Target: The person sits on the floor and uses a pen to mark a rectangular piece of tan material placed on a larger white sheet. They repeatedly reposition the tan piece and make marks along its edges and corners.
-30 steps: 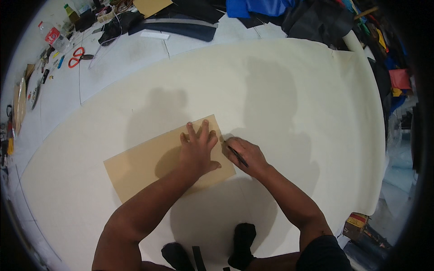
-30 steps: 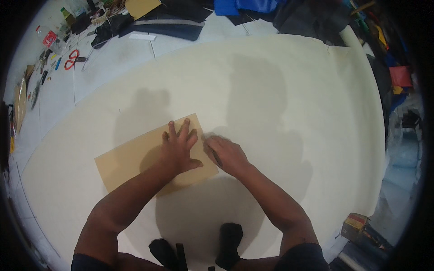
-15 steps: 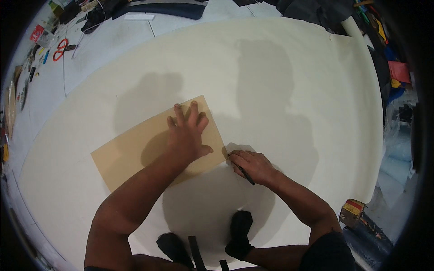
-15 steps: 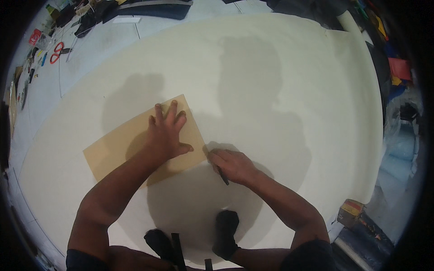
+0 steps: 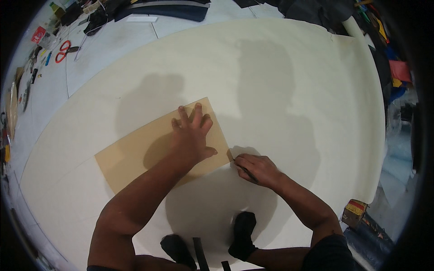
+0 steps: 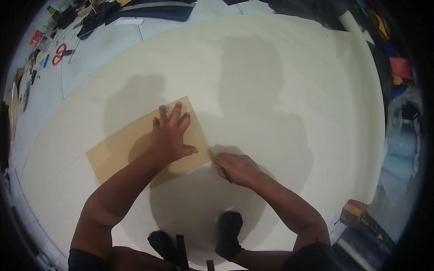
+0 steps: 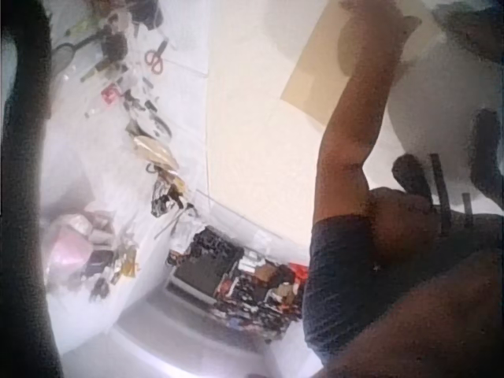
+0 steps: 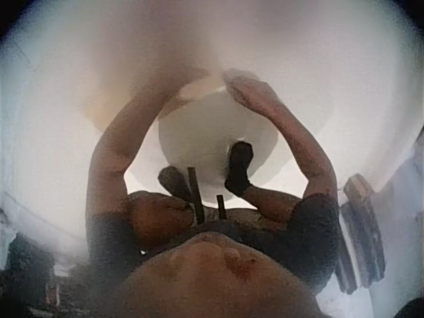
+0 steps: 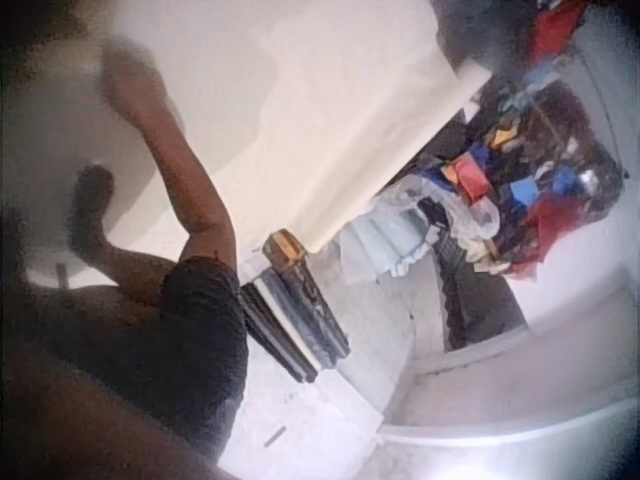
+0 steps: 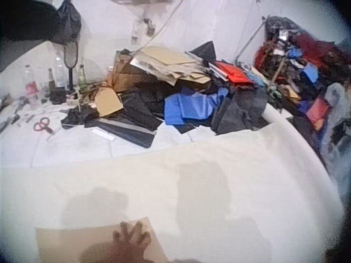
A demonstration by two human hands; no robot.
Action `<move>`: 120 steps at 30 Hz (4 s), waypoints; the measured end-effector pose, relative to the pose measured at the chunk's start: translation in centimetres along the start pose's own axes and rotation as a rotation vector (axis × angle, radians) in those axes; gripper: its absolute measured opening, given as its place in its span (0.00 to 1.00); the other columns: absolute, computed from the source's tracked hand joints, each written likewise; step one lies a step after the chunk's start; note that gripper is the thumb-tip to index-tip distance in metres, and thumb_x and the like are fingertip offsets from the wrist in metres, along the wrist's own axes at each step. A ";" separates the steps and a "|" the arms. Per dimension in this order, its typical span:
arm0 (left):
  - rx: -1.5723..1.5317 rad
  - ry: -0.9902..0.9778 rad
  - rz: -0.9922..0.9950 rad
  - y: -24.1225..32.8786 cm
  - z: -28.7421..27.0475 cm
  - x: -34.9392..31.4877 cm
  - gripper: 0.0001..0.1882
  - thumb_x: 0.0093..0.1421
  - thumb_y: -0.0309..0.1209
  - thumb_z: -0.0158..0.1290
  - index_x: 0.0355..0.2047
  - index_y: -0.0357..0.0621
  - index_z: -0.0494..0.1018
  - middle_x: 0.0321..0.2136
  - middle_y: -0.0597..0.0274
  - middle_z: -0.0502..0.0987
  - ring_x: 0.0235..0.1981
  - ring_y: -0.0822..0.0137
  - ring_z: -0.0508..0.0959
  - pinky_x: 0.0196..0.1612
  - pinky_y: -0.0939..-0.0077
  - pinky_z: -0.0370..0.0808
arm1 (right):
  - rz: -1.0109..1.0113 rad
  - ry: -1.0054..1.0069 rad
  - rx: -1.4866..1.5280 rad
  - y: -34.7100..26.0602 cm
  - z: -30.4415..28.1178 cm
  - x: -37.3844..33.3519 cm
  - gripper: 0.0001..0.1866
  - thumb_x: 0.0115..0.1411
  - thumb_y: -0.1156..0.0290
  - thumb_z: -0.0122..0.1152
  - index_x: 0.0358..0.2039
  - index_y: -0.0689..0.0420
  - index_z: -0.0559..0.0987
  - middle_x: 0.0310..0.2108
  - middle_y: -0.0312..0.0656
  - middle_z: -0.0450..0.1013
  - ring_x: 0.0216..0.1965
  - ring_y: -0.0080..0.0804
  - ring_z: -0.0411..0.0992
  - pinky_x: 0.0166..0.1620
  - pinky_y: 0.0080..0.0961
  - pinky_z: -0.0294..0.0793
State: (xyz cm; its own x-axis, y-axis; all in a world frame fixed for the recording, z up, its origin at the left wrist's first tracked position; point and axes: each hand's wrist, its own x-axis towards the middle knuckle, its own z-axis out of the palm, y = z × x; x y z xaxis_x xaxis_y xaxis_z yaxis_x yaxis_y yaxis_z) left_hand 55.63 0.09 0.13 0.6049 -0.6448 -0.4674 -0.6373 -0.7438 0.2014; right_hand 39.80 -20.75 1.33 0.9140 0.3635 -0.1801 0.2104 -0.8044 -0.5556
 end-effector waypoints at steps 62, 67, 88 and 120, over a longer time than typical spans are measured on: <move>-0.490 0.176 -0.858 -16.9 0.6 -8.9 0.55 0.58 0.61 0.59 0.72 0.37 0.50 0.67 0.33 0.57 0.69 0.33 0.56 0.66 0.32 0.56 | 0.032 0.245 -0.151 0.0 -1.3 19.9 0.26 0.63 0.61 0.64 0.59 0.55 0.73 0.65 0.53 0.66 0.67 0.62 0.61 0.69 0.58 0.54; -0.513 0.288 -0.926 -13.6 1.1 -7.2 0.52 0.60 0.60 0.58 0.73 0.44 0.51 0.70 0.30 0.47 0.71 0.28 0.47 0.69 0.33 0.52 | 0.116 0.244 -0.181 4.1 -1.1 21.9 0.27 0.65 0.55 0.62 0.60 0.55 0.73 0.68 0.53 0.63 0.70 0.61 0.56 0.71 0.63 0.48; -0.438 0.819 -0.831 -16.3 7.6 -9.6 0.42 0.62 0.52 0.60 0.67 0.37 0.62 0.69 0.37 0.56 0.71 0.35 0.54 0.71 0.38 0.51 | 0.051 0.303 -0.214 5.1 -0.6 23.1 0.30 0.64 0.60 0.63 0.63 0.59 0.69 0.69 0.55 0.62 0.72 0.63 0.51 0.73 0.62 0.40; -0.483 0.846 -0.799 -15.5 8.6 -9.9 0.46 0.60 0.54 0.61 0.68 0.35 0.60 0.70 0.33 0.55 0.71 0.34 0.53 0.71 0.36 0.50 | 0.053 0.393 -0.189 4.4 -0.4 21.4 0.30 0.62 0.61 0.67 0.62 0.57 0.72 0.65 0.55 0.67 0.70 0.64 0.55 0.70 0.65 0.44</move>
State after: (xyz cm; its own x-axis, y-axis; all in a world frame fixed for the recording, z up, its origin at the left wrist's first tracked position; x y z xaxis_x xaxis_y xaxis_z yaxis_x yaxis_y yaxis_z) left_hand 55.39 19.48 -5.80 0.9701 0.2358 0.0566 0.1780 -0.8508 0.4944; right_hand 60.38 -16.69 -4.66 0.9802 0.1423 0.1380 0.1858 -0.9024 -0.3888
